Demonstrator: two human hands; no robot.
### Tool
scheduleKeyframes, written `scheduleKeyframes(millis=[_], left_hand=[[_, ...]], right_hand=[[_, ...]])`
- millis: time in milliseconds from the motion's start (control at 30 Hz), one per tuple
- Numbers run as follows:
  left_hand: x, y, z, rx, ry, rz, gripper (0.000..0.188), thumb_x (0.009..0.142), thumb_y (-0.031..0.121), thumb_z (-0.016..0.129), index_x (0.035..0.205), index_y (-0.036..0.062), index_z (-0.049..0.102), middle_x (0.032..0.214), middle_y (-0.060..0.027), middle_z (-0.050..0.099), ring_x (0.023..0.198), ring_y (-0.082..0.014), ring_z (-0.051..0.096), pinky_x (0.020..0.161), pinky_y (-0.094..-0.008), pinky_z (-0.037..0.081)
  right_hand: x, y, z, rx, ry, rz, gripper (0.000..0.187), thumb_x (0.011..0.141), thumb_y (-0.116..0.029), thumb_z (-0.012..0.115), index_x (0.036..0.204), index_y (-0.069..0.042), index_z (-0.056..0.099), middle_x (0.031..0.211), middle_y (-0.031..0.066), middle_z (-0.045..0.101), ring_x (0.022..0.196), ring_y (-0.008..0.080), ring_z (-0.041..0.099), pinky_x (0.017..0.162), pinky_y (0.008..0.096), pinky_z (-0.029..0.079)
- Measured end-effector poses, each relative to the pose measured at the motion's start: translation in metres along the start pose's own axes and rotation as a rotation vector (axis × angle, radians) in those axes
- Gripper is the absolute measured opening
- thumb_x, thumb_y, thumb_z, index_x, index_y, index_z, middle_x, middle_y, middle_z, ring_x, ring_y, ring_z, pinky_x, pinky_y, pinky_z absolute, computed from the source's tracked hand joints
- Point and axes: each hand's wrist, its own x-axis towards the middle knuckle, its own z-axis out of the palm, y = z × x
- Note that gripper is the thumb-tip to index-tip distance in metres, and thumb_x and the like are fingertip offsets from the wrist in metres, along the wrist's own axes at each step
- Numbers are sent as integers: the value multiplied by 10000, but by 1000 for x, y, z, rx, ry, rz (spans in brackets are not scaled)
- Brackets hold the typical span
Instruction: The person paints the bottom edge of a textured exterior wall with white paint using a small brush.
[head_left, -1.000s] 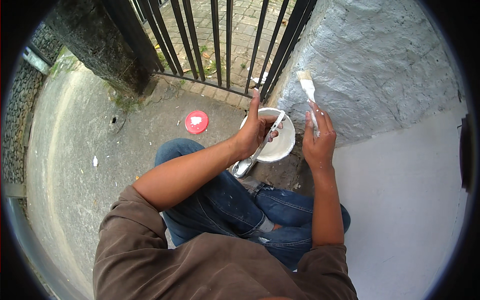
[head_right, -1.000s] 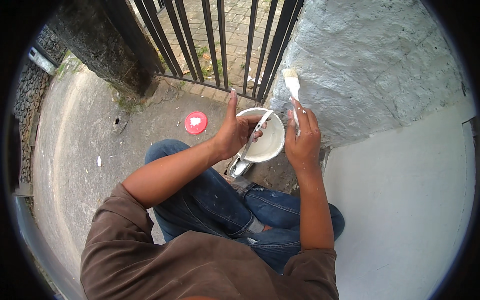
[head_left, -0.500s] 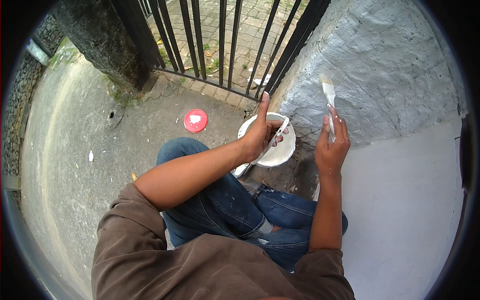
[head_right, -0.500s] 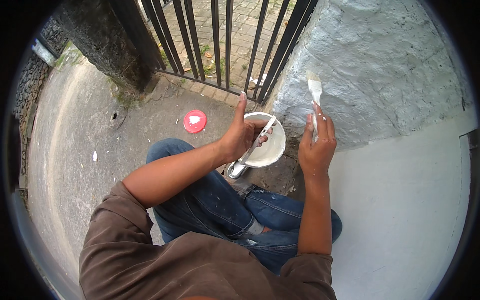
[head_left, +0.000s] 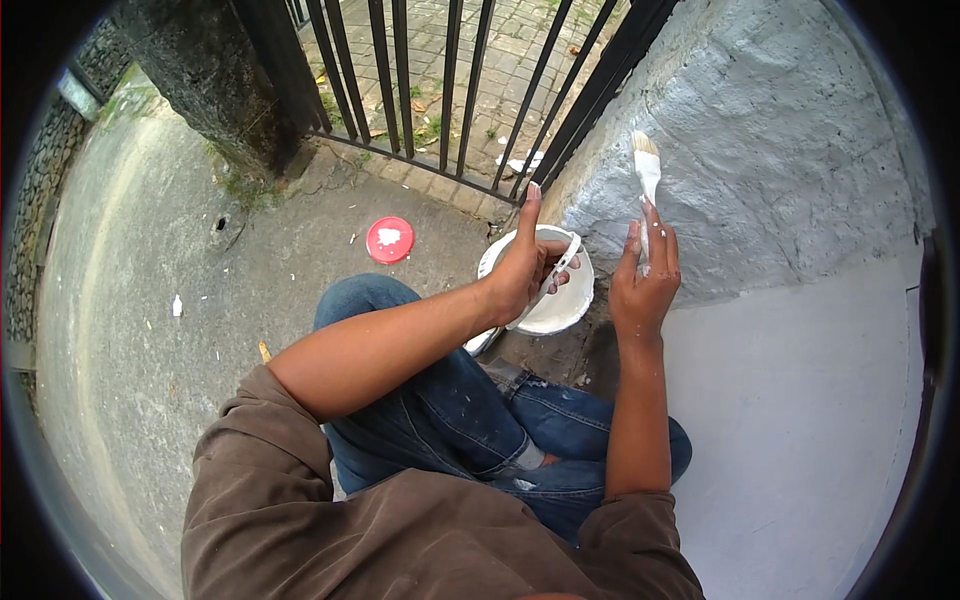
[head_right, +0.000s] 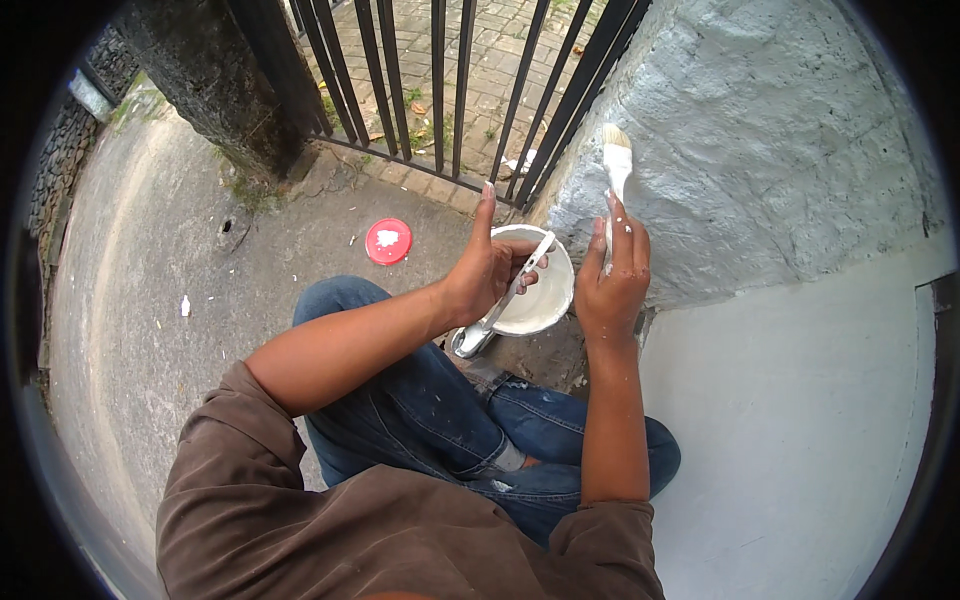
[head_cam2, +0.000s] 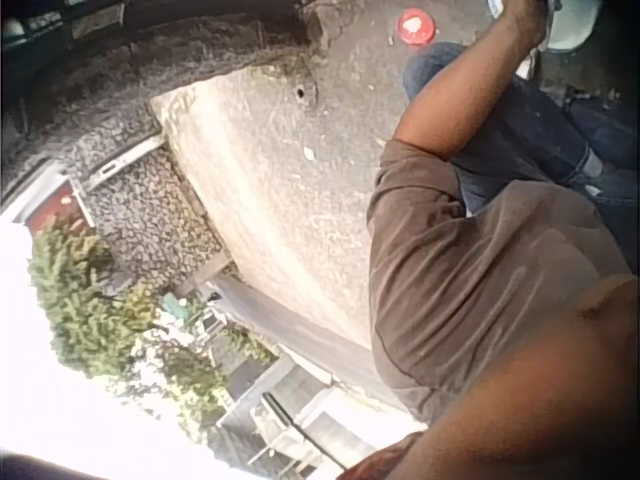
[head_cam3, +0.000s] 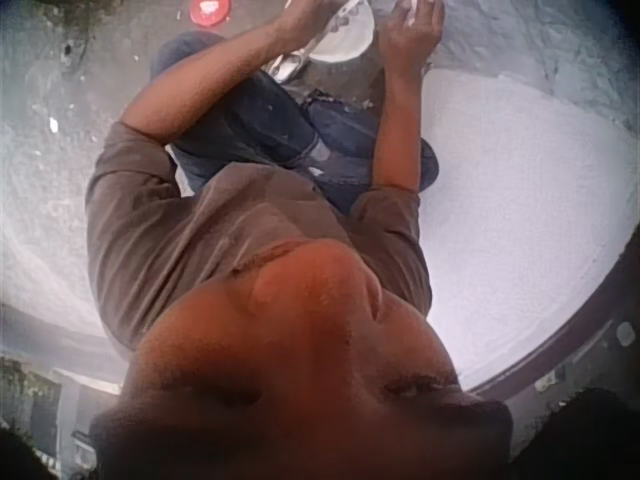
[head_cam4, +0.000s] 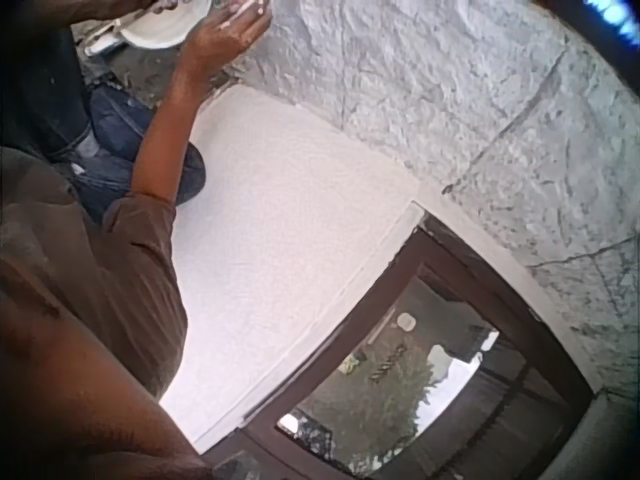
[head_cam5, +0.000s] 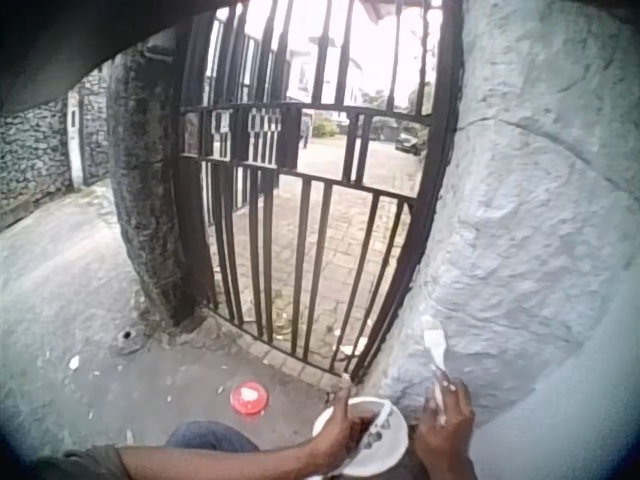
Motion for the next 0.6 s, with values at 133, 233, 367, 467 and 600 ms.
scheduleKeyframes(millis=[133, 233, 367, 467, 600], left_hand=[[1, 2, -1, -42, 32, 8, 1224, 806, 1018, 101, 1167, 26, 720, 870, 12, 592, 759, -134, 473, 730, -268, 359], [0, 1, -1, -26, 21, -2, 1211, 805, 1020, 110, 1139, 30, 724, 870, 8, 601, 754, -131, 477, 716, -265, 363], [0, 1, -2, -18, 45, -5, 1214, 803, 1021, 107, 1119, 24, 724, 868, 7, 604, 744, -130, 475, 713, -265, 365], [1, 3, -7, -26, 35, 21, 1235, 804, 1019, 98, 1147, 10, 723, 873, 6, 608, 736, -131, 474, 712, -266, 366], [4, 1, -4, -30, 73, -12, 1248, 799, 1024, 112, 1168, -1, 721, 878, 3, 627, 735, -129, 483, 705, -261, 367]], right_hand=[[4, 4, 3, -21, 5, -5, 347, 1035, -61, 567, 1368, 16, 627, 1146, 234, 667, 1071, 399, 651, 911, 485, 510], [0, 7, 3, -10, -36, 24, 342, 1039, -68, 564, 1364, 17, 629, 1131, 233, 670, 1067, 401, 651, 903, 488, 508], [18, -3, 0, 0, -24, 28, 339, 1038, -80, 570, 1360, 0, 638, 1098, 220, 676, 1053, 404, 648, 900, 483, 505], [14, 2, 3, -1, -40, 1, 338, 1032, -82, 577, 1356, -10, 646, 1083, 211, 676, 1037, 399, 645, 902, 483, 500], [-8, 14, 4, 0, -97, 20, 343, 1019, -73, 580, 1349, -13, 654, 1072, 206, 670, 1013, 389, 635, 899, 487, 492]])
